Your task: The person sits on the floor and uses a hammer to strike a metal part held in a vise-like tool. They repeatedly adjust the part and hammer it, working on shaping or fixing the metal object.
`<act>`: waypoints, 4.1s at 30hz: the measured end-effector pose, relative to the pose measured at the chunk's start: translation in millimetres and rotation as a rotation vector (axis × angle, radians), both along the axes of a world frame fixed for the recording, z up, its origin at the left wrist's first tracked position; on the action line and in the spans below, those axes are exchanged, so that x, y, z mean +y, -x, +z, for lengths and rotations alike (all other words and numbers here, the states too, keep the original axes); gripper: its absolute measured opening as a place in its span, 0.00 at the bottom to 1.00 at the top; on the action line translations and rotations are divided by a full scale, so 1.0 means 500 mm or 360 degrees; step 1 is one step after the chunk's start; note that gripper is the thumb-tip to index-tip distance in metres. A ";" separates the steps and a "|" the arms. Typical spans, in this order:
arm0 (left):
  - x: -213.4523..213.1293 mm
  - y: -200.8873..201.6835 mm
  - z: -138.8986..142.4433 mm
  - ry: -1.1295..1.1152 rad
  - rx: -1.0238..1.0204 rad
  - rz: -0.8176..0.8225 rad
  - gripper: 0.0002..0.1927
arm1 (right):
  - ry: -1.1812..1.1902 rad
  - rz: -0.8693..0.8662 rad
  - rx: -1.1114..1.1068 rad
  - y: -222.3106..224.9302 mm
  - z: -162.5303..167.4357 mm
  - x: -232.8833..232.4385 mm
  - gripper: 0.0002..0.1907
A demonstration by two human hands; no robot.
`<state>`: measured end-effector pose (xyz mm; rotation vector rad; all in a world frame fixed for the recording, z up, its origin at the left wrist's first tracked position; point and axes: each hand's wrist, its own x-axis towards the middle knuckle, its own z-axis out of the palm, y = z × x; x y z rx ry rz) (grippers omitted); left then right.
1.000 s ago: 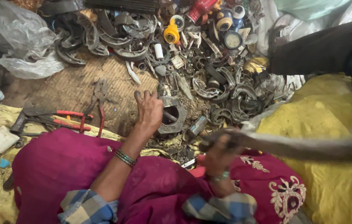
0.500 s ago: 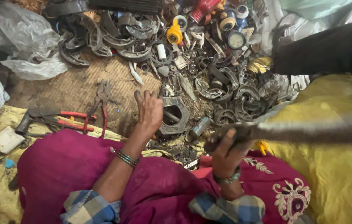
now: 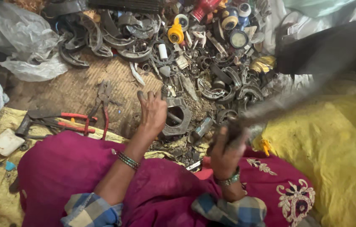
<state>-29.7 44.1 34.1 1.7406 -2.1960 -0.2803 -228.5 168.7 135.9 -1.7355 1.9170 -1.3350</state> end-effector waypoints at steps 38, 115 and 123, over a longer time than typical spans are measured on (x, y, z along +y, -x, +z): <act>0.019 -0.051 -0.007 -0.0033 -0.0019 -0.0104 0.13 | -0.0584 0.0045 0.0686 -0.050 -0.208 -0.013 0.19; 0.013 -0.022 -0.011 -0.0103 -0.0024 -0.0093 0.09 | 0.0189 -0.0152 0.0650 0.004 -0.143 -0.017 0.18; 0.040 -0.030 -0.002 -0.0016 -0.0063 -0.0123 0.10 | -0.0815 0.0049 0.0516 -0.054 -0.189 -0.022 0.15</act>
